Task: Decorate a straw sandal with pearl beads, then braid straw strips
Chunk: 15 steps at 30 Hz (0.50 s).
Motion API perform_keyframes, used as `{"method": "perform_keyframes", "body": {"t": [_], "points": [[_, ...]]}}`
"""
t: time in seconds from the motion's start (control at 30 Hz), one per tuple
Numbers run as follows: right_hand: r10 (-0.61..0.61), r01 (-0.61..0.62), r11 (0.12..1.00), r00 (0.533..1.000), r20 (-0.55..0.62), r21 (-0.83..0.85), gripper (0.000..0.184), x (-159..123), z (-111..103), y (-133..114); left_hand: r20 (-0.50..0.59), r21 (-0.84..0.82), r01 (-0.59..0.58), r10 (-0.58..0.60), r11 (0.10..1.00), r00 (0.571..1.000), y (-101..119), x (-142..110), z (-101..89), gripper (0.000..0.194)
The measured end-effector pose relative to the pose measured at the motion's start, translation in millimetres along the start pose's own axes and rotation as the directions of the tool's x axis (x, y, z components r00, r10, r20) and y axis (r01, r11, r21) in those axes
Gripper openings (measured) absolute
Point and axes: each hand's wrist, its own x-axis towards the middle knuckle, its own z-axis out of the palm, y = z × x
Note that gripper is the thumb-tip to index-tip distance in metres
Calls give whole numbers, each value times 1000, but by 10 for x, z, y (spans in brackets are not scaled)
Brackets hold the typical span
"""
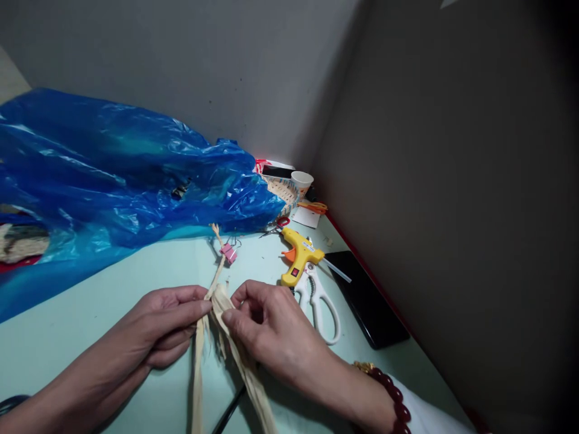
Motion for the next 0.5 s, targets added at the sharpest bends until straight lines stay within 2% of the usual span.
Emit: {"method": "perform_keyframes", "body": {"t": [0.1,0.17,0.23,0.33,0.5], "points": [[-35,34,992,999,-9,-120,15,-17,13,38,34,-29,7,-6,1000,999,-5,-14,9,16],[-62,64,987,998,17,-147,16,-16,15,40,28,10,3,-4,1000,1000,-5,-15,20,15],[-89,91,989,996,26,-120,18,-1,11,21,23,36,5,-6,999,1000,-4,-9,32,16],[-107,107,994,994,-28,-17,16,39,14,-10,32,54,11,-13,998,999,-12,5,43,18],[-70,72,997,996,-45,39,14,97,64,13,-2,46,15,-15,999,1000,-37,-6,55,19]]}}
